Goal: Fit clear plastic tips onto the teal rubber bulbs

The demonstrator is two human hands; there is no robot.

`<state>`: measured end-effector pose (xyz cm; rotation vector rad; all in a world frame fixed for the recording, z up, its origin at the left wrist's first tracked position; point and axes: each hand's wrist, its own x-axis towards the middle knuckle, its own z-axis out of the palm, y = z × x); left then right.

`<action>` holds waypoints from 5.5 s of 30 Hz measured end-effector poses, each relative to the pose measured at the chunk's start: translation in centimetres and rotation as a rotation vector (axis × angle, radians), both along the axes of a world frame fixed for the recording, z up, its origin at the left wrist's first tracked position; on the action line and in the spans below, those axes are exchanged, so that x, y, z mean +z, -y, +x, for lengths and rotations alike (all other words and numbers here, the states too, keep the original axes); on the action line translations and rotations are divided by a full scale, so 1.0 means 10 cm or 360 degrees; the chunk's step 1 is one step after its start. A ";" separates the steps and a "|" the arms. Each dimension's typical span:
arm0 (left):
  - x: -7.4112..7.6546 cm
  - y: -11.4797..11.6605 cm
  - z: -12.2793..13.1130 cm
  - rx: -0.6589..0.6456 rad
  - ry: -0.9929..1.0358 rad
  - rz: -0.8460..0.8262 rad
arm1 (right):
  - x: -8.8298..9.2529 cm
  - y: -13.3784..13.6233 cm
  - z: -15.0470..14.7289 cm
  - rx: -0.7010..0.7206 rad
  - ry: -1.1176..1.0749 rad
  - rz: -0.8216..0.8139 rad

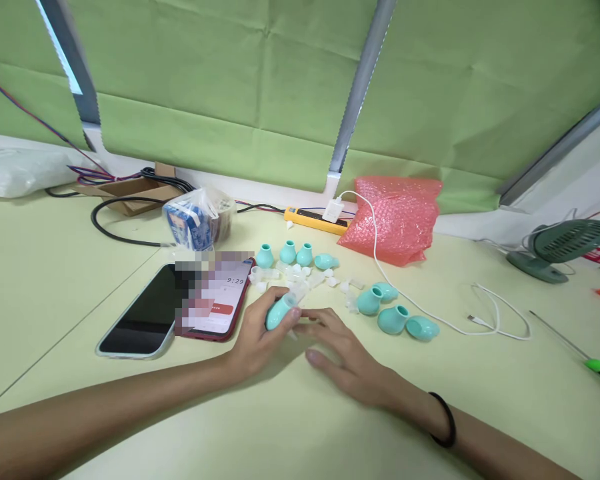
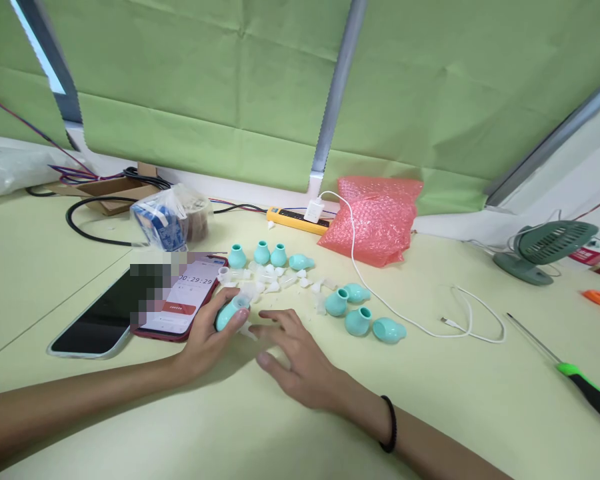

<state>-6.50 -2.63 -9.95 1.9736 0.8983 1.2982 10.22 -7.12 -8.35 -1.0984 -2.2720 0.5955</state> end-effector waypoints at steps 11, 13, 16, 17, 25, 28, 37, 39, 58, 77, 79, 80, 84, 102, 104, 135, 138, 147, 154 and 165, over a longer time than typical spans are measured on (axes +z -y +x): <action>0.03 0.03 -0.01 -0.0199 -0.0036 -0.0022 | -0.17 -0.01 -0.04 0.0023 0.0522 0.0380; 0.04 0.03 -0.01 -0.0228 -0.0055 -0.0042 | -0.21 -0.06 -0.01 -0.0108 0.0330 0.0476; 0.04 0.03 -0.01 -0.0256 -0.0106 0.0007 | -0.19 -0.12 0.06 -0.0334 -0.0047 0.0577; 0.04 0.03 -0.01 -0.0263 -0.0134 0.0026 | -0.15 -0.13 0.09 -0.0394 -0.0173 0.0577; 0.06 0.05 0.00 -0.0323 -0.0419 0.0175 | 0.32 0.00 0.17 -0.0487 -0.0896 -0.0312; 0.05 0.07 0.00 -0.0321 -0.0456 0.0326 | 0.34 0.02 0.15 -0.0386 -0.0920 -0.0475; 0.01 0.07 -0.01 -0.0338 -0.0449 0.0569 | 0.33 -0.03 0.15 -0.0184 -0.0921 -0.0676; 0.02 0.07 -0.01 -0.0332 -0.0443 0.0583 | 0.33 -0.04 0.16 -0.0196 -0.0850 -0.0656; -0.05 0.05 0.03 -0.0318 -0.0448 0.0790 | 0.26 -0.10 0.19 -0.0056 -0.0707 -0.0666; 0.06 0.07 0.00 -0.0572 -0.0258 0.0239 | 0.24 -0.09 0.16 0.0042 -0.1055 -0.0930; 0.10 0.07 -0.01 -0.0684 -0.0258 0.0000 | 0.25 -0.09 0.17 0.0047 -0.1033 -0.0942; 0.12 0.07 -0.01 -0.0743 -0.0260 -0.0095 | 0.26 -0.09 0.17 0.0013 -0.0995 -0.0918; 0.15 0.06 0.01 -0.0800 -0.0275 -0.0285 | 0.24 -0.10 0.16 -0.0222 -0.0804 -0.0597; 0.16 0.05 0.01 -0.0713 -0.0359 -0.0349 | 0.21 -0.07 0.08 -0.0364 -0.0688 -0.0451; 0.14 0.05 0.00 -0.0645 -0.0280 -0.0303 | 0.33 -0.03 0.08 -0.0392 -0.0615 -0.0292; -0.02 0.02 0.06 -0.0151 -0.1119 0.0169 | 0.66 -0.93 0.93 -0.1488 0.0333 0.1100; 0.00 0.03 0.06 -0.0175 -0.1168 0.0261 | 0.56 -0.75 0.55 -0.0823 0.0349 0.1176; 0.07 0.09 0.07 -0.0089 -0.1312 0.0495 | -0.07 -0.66 0.14 -0.0280 0.0880 0.0678; 0.02 0.10 0.12 0.0019 -0.1413 0.0515 | -0.15 -0.63 0.14 -0.0464 0.0702 0.0671; 0.05 0.08 0.09 -0.0015 -0.1372 0.0557 | -0.13 -0.72 0.13 -0.0292 0.0622 0.0576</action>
